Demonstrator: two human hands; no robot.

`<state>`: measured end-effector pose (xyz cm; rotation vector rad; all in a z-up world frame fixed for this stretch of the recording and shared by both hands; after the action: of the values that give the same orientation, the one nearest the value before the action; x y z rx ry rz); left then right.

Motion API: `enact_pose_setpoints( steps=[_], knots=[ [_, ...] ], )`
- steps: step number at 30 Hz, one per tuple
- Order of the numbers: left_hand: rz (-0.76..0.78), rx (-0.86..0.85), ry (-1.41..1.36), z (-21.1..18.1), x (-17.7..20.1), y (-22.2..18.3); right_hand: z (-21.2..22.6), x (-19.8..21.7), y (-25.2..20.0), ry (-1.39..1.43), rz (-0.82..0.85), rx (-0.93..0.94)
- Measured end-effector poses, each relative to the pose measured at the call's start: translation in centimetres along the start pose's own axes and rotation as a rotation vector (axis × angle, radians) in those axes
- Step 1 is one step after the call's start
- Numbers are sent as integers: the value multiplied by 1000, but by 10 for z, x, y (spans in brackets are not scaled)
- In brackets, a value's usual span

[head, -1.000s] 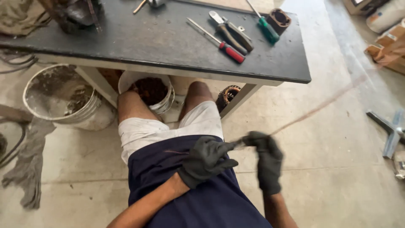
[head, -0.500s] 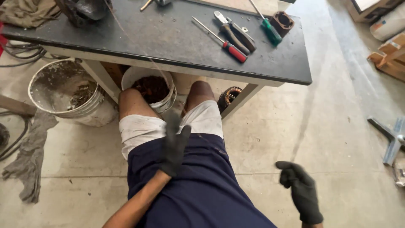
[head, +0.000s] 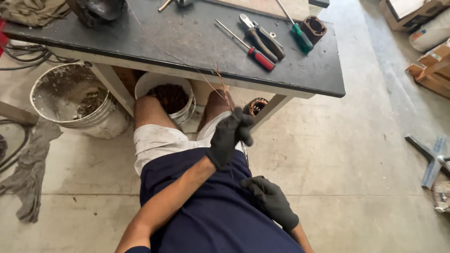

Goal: Twisting copper wires together by hand while repairing an electrical motor component

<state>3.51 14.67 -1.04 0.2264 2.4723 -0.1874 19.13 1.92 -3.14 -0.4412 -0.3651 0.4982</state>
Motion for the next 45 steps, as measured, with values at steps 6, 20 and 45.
enact_pose_setpoints(
  steps=[6,20,45],
  knots=[
    [27,-200,-143,-24,-6,19,15,-12,11,375,284,272],
    [114,-517,-336,-127,34,39,-2,-12,18,533,104,199],
    [411,-537,-554,-114,60,30,-27,43,30,669,-103,141]
  ],
)
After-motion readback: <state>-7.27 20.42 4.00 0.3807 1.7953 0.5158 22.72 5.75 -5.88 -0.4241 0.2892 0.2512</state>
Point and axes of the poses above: each hand's wrist, its own y-axis towards the middle knuckle, its own x-axis out of the back of the hand, z = x × y, the point moved 9 cm from there along y, towards the middle knuckle, and after that the axes turned 11 degrees about z, right-handed, at the moved point
